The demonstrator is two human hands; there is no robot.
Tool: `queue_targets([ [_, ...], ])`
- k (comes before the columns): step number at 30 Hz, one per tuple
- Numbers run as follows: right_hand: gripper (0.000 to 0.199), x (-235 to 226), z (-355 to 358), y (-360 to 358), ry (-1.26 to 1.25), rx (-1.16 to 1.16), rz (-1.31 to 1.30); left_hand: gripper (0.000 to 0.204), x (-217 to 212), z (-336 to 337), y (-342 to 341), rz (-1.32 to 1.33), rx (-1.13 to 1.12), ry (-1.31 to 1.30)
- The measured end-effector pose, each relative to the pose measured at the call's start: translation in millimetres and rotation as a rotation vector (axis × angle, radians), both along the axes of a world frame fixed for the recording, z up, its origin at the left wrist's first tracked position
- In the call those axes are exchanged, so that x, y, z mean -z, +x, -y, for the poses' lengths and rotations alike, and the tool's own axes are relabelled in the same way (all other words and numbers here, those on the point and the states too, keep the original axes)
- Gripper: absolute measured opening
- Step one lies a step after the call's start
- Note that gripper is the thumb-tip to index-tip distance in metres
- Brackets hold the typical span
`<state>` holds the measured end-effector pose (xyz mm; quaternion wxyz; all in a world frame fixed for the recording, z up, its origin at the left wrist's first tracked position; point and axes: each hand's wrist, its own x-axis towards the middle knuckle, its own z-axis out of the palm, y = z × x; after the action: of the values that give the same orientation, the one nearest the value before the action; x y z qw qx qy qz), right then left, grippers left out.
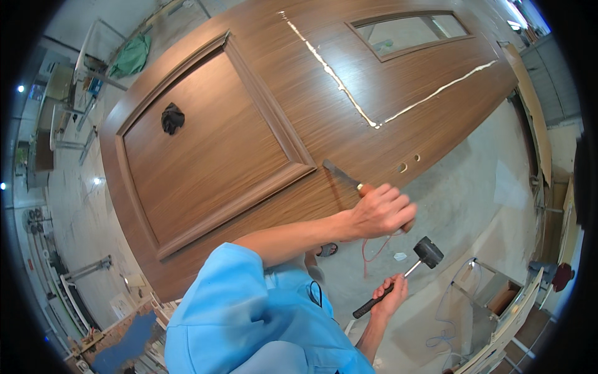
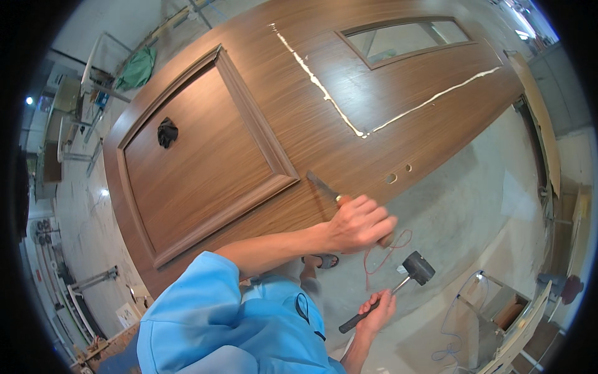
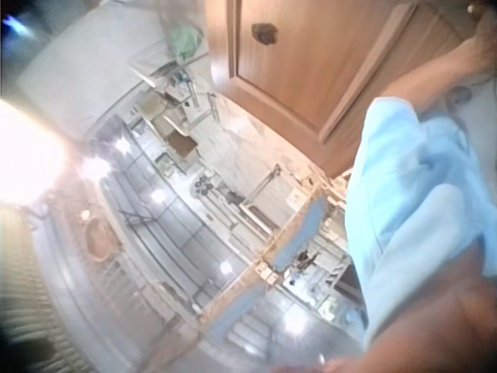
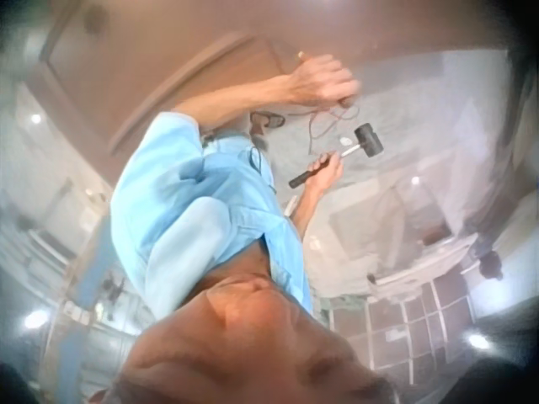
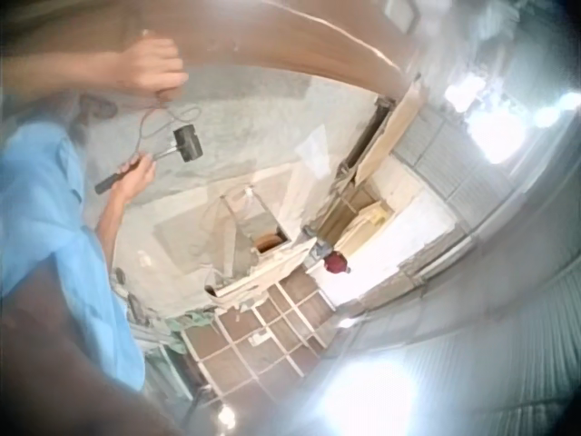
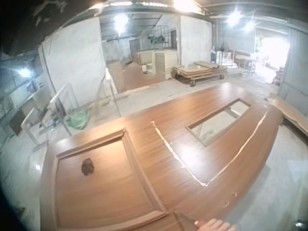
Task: The person uses a rubber mallet and chisel to remove a wooden frame from a door panel. They then place the frame pieces on a nearby table and later scrape excess adhesive from the door surface with a small tool.
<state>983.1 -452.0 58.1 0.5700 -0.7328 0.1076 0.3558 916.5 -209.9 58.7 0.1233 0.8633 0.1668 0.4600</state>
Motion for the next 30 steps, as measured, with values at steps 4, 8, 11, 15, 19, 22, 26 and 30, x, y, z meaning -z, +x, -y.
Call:
queue_targets([
  [4,0.03,-7.6,-10.1,10.2,0.018,-0.056,0.043,0.028,1.0,-35.5,37.2,0.15,-0.33,-0.16],
  [8,0.029,-15.9,-23.7,20.4,0.014,-0.108,0.131,0.026,20.5,-79.0,55.5,-0.12,-0.349,-0.267],
  [11,0.029,-22.1,-31.8,28.4,-0.005,-0.152,0.214,0.027,35.1,-105.7,63.0,-0.098,-0.235,-0.335],
  [15,0.029,-24.2,-46.9,56.4,-0.004,-0.234,0.245,0.026,48.1,-125.2,55.8,-0.017,-0.349,-0.32],
  [19,0.028,-13.8,-83.1,103.5,0.031,-0.364,0.229,0.029,53.4,-134.0,48.2,-0.069,-0.495,-0.368],
  [22,0.025,-3.6,-126.9,140.4,0.119,-0.486,0.17,0.034,55.4,-134.1,54.6,-0.155,-0.587,-0.355],
  [26,0.022,4.3,-190.3,180.0,0.295,-0.598,0.005,0.037,63.1,-128.9,68.3,-0.328,-0.643,-0.453],
  [30,0.023,10.8,-242.1,214.0,0.465,-0.706,-0.098,0.038,70.6,-130.5,73.6,-0.401,-0.681,-0.316],
])
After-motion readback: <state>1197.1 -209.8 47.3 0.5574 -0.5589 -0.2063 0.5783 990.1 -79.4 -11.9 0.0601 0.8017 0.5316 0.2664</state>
